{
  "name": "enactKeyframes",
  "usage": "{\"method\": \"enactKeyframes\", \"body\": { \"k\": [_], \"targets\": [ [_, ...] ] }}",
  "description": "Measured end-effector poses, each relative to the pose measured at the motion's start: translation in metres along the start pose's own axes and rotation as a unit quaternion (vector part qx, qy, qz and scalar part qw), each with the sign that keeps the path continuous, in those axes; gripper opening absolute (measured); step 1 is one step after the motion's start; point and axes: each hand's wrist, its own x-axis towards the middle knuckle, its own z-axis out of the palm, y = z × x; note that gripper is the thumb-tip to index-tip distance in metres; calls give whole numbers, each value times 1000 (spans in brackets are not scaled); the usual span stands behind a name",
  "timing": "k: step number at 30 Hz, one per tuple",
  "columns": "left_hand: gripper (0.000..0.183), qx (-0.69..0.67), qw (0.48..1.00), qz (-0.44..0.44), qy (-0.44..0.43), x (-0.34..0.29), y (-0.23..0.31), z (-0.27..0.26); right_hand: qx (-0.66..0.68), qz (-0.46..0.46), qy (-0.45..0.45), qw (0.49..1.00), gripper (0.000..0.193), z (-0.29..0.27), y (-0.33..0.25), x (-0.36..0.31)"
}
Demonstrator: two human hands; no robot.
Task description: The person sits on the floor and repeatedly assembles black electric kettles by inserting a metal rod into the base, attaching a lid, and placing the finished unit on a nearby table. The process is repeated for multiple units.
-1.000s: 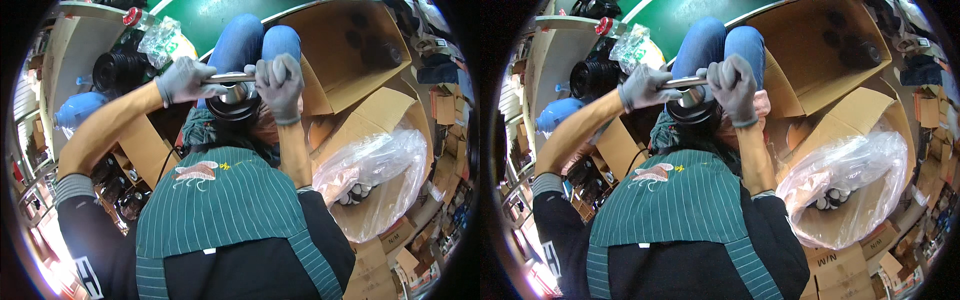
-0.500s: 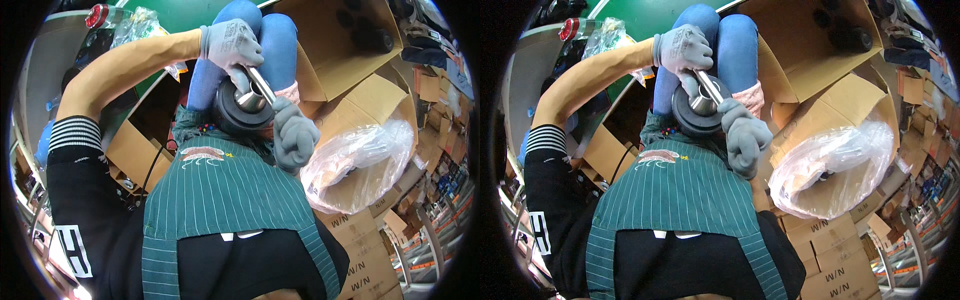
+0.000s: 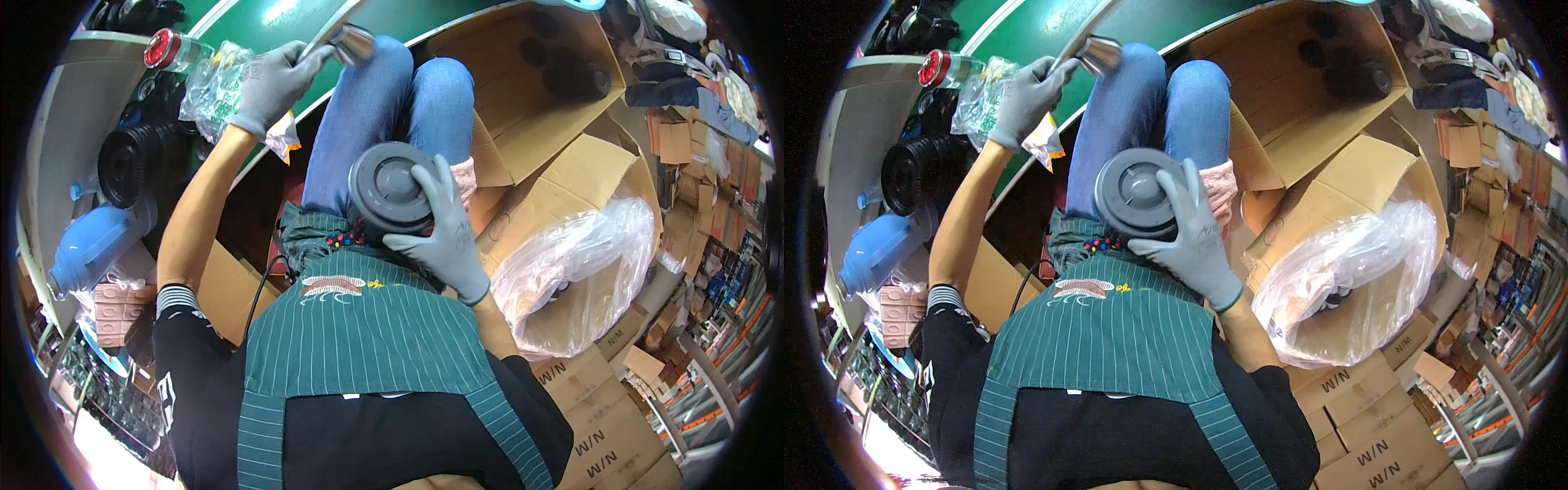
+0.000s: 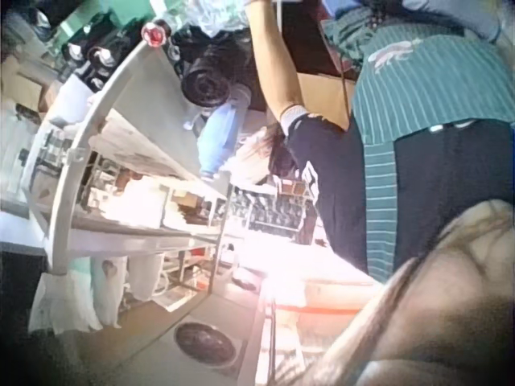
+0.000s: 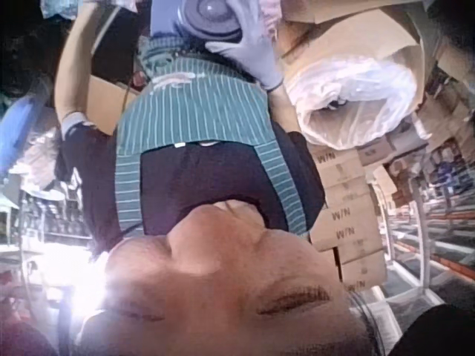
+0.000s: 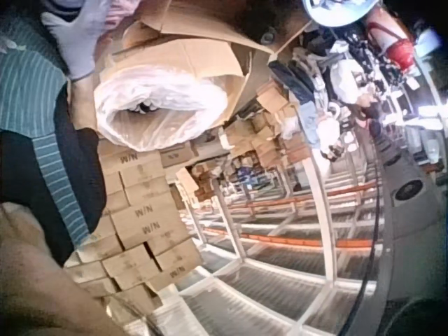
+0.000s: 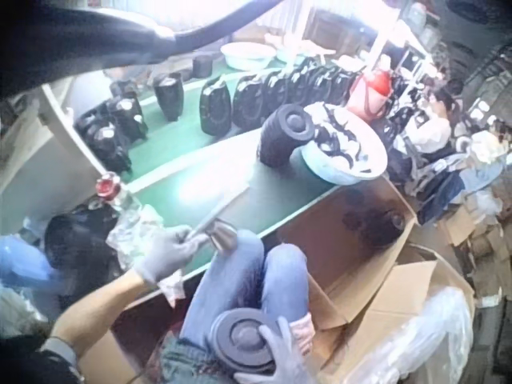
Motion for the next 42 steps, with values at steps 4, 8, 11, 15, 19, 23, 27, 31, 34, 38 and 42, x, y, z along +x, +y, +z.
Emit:
{"method": "enactKeyframes", "body": {
  "k": [4,8,11,15,19,23,27,31,34,38,42],
  "targets": [
    [62,193,974,-37,114,43,-40,13,51,-46,8,998,106,-1,-7,-27],
    [66,218,961,-96,137,54,-57,23,34,-183,40,982,92,0,-5,-42],
    [65,252,959,-112,58,54,-72,11,1,-237,24,971,79,-22,-8,-28],
    [53,137,958,160,196,1,-38,-15,67,-166,127,976,87,-55,-14,11],
    [78,9,938,316,144,-64,-28,-32,409,25,242,880,95,-69,-19,84],
    [79,37,898,419,129,-62,9,-31,634,78,-8,770,74,-47,3,165],
    [57,116,888,361,262,-25,32,-82,711,169,-122,672,82,-1,3,242],
    [54,118,883,252,377,76,36,-121,617,131,-128,765,77,33,33,245],
    [55,182,890,160,387,169,9,-159,646,107,-99,750,65,33,33,233],
    [63,213,921,44,324,261,-13,-189,656,88,-90,744,62,33,42,229],
    [54,78,962,41,258,333,-8,-224,663,74,-95,739,60,31,50,228]
  ]
}}
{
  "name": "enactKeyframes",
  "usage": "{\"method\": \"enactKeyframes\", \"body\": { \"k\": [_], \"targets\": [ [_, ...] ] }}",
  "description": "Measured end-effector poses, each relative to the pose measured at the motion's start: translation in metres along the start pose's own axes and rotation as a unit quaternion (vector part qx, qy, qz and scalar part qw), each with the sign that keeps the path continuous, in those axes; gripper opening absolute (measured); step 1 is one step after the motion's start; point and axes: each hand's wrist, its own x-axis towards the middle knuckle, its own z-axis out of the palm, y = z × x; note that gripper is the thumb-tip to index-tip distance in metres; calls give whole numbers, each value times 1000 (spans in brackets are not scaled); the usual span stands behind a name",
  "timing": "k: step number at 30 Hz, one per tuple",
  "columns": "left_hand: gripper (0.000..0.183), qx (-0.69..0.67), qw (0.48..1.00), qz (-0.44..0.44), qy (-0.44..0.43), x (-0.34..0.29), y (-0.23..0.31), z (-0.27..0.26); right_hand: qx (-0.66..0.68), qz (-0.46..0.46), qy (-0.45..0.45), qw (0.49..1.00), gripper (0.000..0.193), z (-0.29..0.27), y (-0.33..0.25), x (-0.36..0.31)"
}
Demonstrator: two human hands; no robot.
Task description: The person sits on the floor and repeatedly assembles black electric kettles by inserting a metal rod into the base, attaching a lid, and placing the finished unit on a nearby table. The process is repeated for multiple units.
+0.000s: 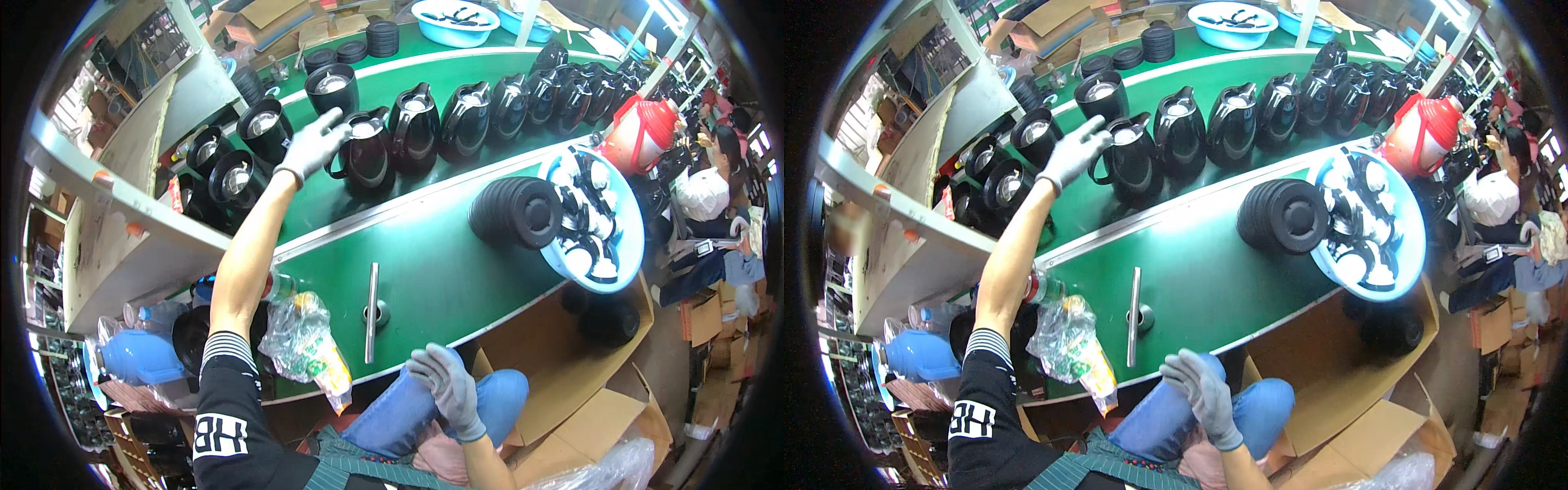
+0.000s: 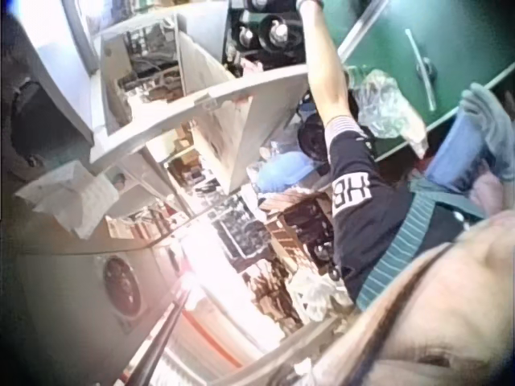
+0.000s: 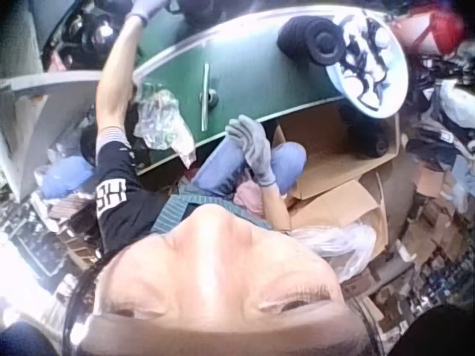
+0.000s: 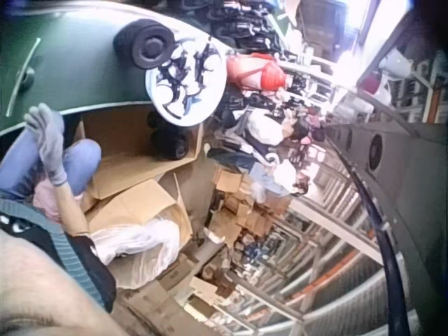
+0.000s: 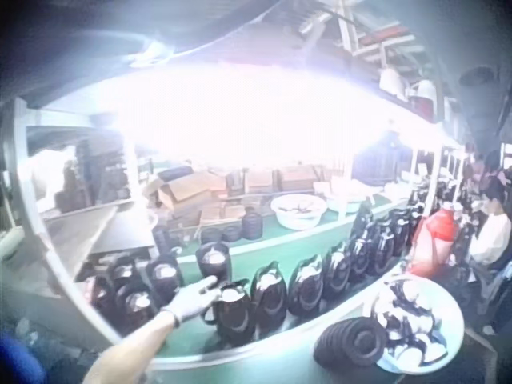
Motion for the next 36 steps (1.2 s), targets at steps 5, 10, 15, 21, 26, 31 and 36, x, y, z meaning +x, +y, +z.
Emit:
{"method": "enactKeyframes", "body": {
  "k": [5,10,15,21,26,31,36],
  "targets": [
    [45,288,931,126,187,85,-67,-7,-1,8,-20,1000,58,3,-3,-1],
    [49,372,919,78,103,115,-55,23,36,-4,-15,999,59,-3,0,0],
    [42,297,918,153,214,92,-45,-5,70,5,-9,998,54,-9,6,-1],
    [41,276,859,333,272,7,69,-115,-6,4,-10,1000,61,8,-13,10],
    [36,176,903,383,79,-139,154,-175,-465,-285,-54,836,63,66,-94,52],
    [33,100,912,367,-151,-268,179,-188,-663,-459,-149,572,76,145,-159,50],
    [52,-32,906,376,-194,-346,172,-161,-632,-313,-179,686,44,109,-125,-27]
  ]
}}
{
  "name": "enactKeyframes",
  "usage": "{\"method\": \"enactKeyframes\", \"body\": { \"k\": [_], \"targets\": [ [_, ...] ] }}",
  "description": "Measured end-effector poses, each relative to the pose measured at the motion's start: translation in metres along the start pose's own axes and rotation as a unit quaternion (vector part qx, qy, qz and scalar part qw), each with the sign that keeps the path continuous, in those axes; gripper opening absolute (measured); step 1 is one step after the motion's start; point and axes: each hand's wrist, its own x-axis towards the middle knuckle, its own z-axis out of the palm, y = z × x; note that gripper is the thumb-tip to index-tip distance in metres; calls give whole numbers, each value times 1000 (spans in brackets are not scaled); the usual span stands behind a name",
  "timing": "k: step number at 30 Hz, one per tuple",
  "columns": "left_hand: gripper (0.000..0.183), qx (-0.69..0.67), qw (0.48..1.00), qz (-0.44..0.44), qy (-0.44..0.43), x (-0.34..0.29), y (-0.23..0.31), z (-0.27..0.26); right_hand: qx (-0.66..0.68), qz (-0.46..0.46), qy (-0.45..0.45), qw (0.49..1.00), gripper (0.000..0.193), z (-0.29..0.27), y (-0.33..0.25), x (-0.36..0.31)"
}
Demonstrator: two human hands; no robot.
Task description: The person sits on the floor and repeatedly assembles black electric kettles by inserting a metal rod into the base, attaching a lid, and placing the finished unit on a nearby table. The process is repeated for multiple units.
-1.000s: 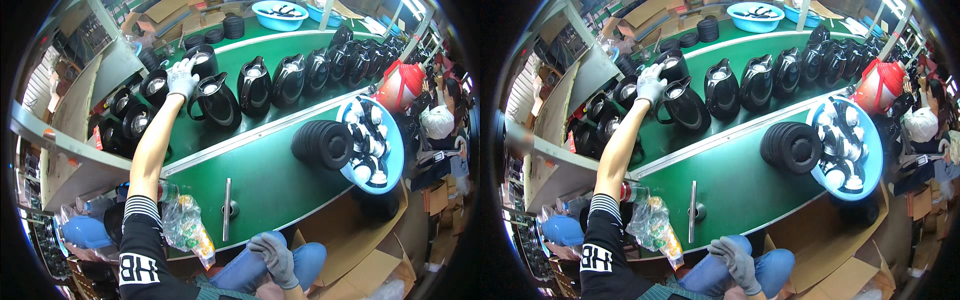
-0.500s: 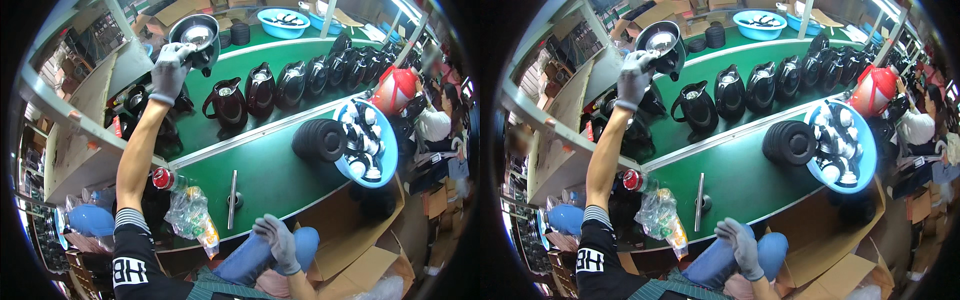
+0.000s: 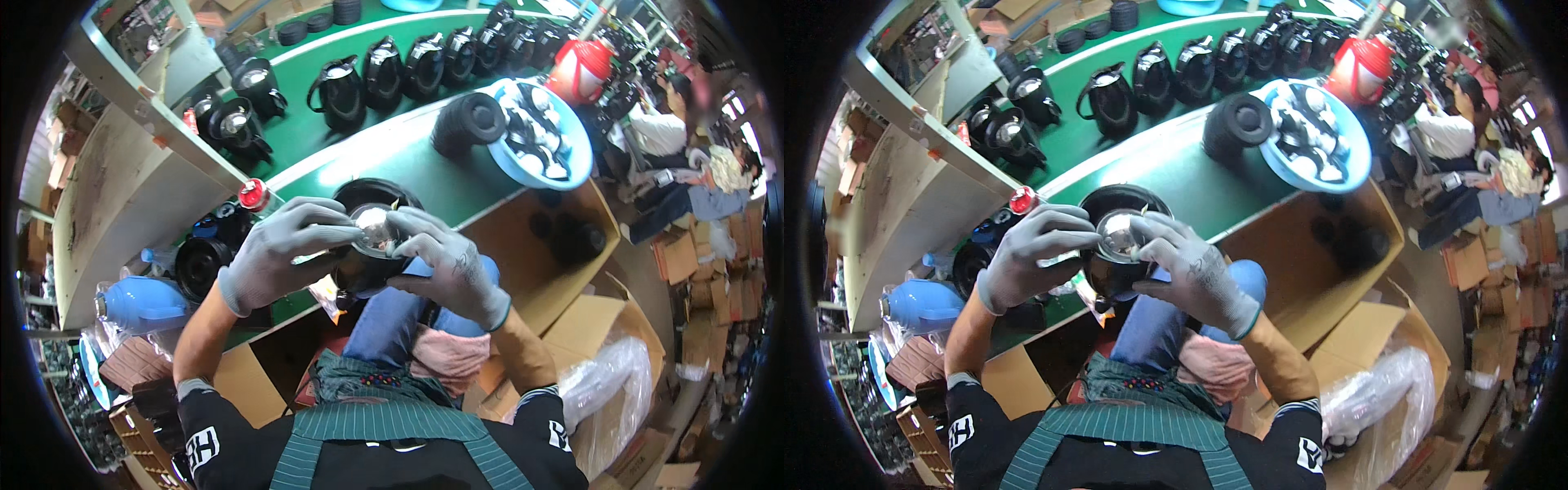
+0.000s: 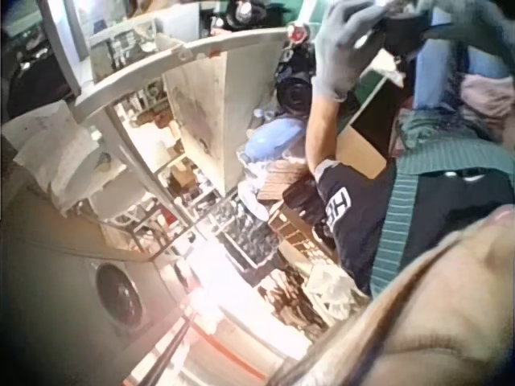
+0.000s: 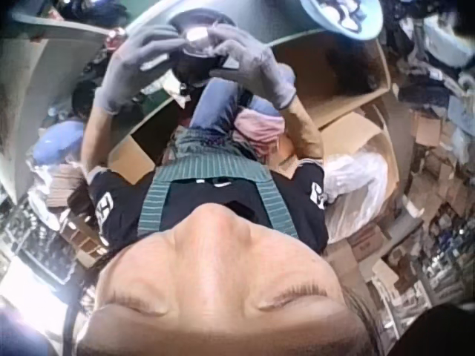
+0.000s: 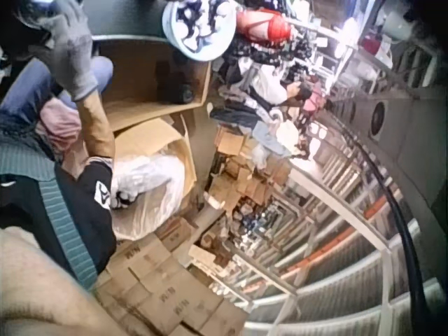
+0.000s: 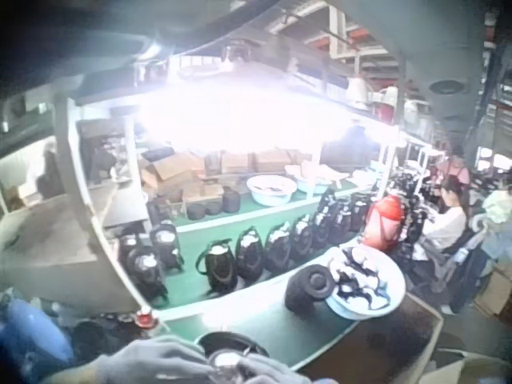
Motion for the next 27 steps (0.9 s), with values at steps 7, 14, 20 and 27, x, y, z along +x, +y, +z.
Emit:
{"method": "enactKeyframes", "body": {
  "k": [7,14,20,27],
  "targets": [
    [85,-129,968,-160,141,-108,-32,122,356,223,270,866,37,27,-16,-97],
    [41,-270,885,-293,242,-79,-44,163,352,297,270,846,37,64,-33,-106],
    [37,-256,913,-284,144,-121,-97,195,339,306,12,890,33,10,41,-78],
    [42,-314,885,-333,90,-133,-109,222,-435,187,197,859,132,-58,252,60]
  ]
}}
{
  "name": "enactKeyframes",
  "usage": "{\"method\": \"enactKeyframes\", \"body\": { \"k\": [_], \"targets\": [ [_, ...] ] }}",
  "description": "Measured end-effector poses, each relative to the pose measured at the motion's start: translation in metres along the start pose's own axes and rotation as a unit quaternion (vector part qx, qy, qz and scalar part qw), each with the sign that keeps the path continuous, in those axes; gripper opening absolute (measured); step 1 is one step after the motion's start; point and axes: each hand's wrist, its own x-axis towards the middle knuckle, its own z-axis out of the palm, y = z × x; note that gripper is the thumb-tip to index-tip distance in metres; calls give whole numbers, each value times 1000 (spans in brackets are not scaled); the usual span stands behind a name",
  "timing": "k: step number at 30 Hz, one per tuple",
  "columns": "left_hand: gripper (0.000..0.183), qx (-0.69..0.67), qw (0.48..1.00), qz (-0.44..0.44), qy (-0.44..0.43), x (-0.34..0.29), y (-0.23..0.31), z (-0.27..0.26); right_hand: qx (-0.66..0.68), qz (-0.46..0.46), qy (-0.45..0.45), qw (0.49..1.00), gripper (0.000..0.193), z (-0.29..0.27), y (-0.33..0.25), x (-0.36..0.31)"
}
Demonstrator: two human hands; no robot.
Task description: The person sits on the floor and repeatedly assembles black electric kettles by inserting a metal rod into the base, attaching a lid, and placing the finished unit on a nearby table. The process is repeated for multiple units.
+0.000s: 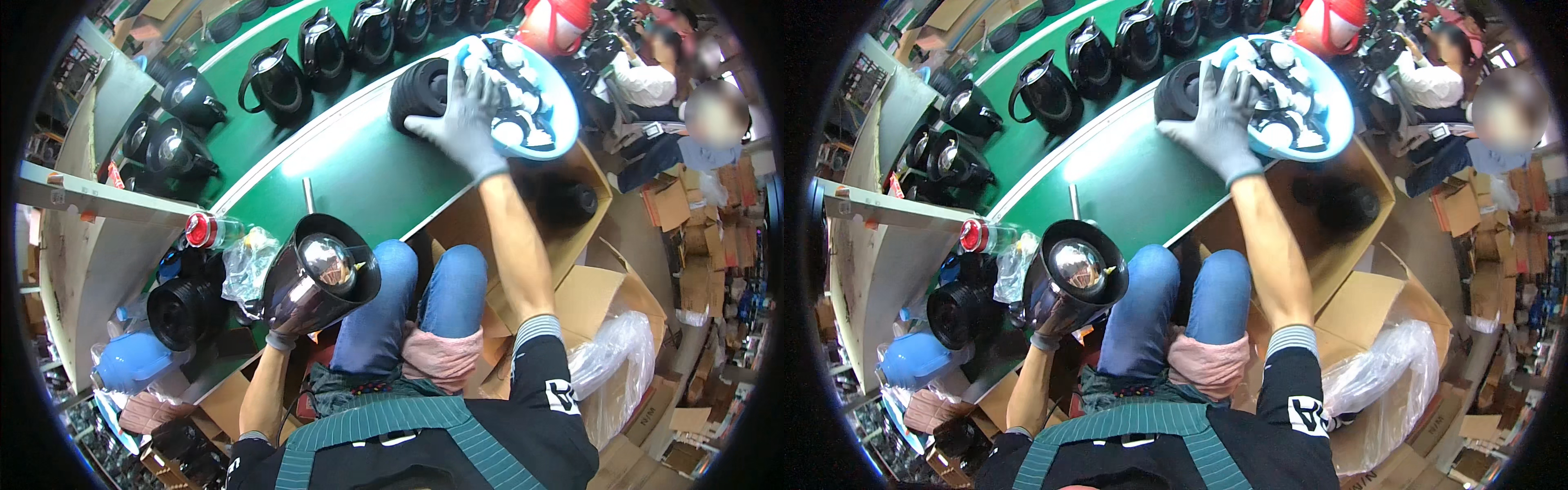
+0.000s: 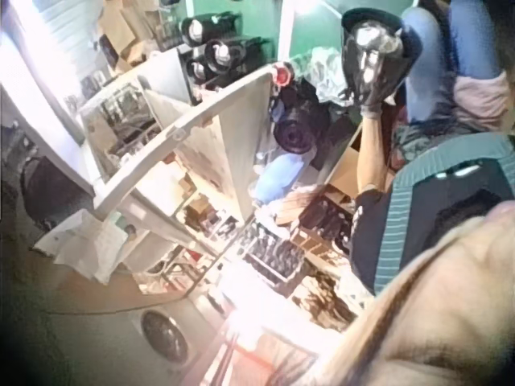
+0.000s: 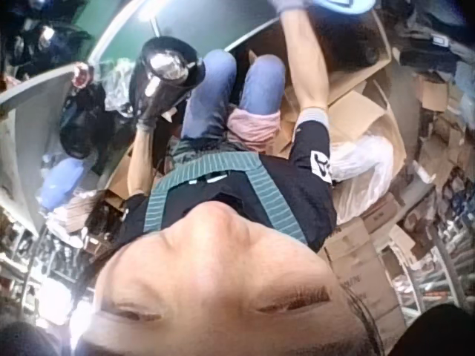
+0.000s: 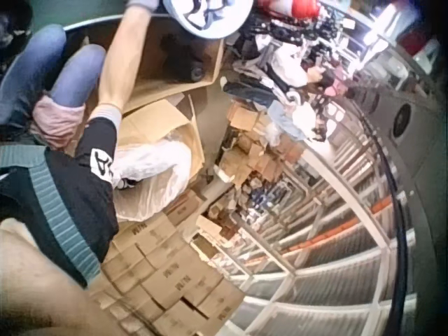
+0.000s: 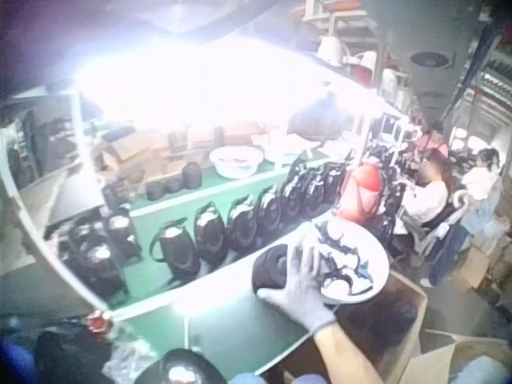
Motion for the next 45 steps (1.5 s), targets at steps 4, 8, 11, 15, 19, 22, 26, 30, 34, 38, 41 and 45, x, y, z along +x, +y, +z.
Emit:
{"method": "enactKeyframes", "body": {
  "k": [4,8,11,15,19,22,26,30,34,38,41,45],
  "targets": [
    [46,0,1000,-17,-22,-5,-12,2,53,0,-56,997,108,27,15,28],
    [50,-15,998,-25,-49,-9,-26,3,143,-87,68,983,93,-41,-31,-16],
    [53,-27,995,-15,-90,-4,-29,9,551,-12,-135,823,101,-104,-87,-86],
    [57,-51,985,5,-166,-2,-26,14,490,-74,-201,845,112,-138,-111,-156],
    [60,-439,852,-160,-238,1,-2,18,476,-103,-127,864,119,-165,-103,-196],
    [59,-466,817,-187,-283,-6,25,23,461,-140,-81,873,114,-184,-104,-214],
    [61,-450,832,-188,-265,-11,21,25,471,-74,-108,873,116,-196,-96,-230],
    [45,-340,934,-56,-94,-20,-14,13,605,133,-152,770,121,-205,-99,-241],
    [43,-247,968,34,38,-34,78,30,632,122,-177,744,123,-217,-97,-233],
    [45,63,963,250,76,-26,135,23,729,144,-178,645,128,-211,-107,-240],
    [36,188,916,340,102,-23,169,19,746,180,-204,608,116,-213,-105,-238],
    [29,271,885,357,128,-21,176,23,746,220,-188,600,87,-212,-106,-240]
  ]
}}
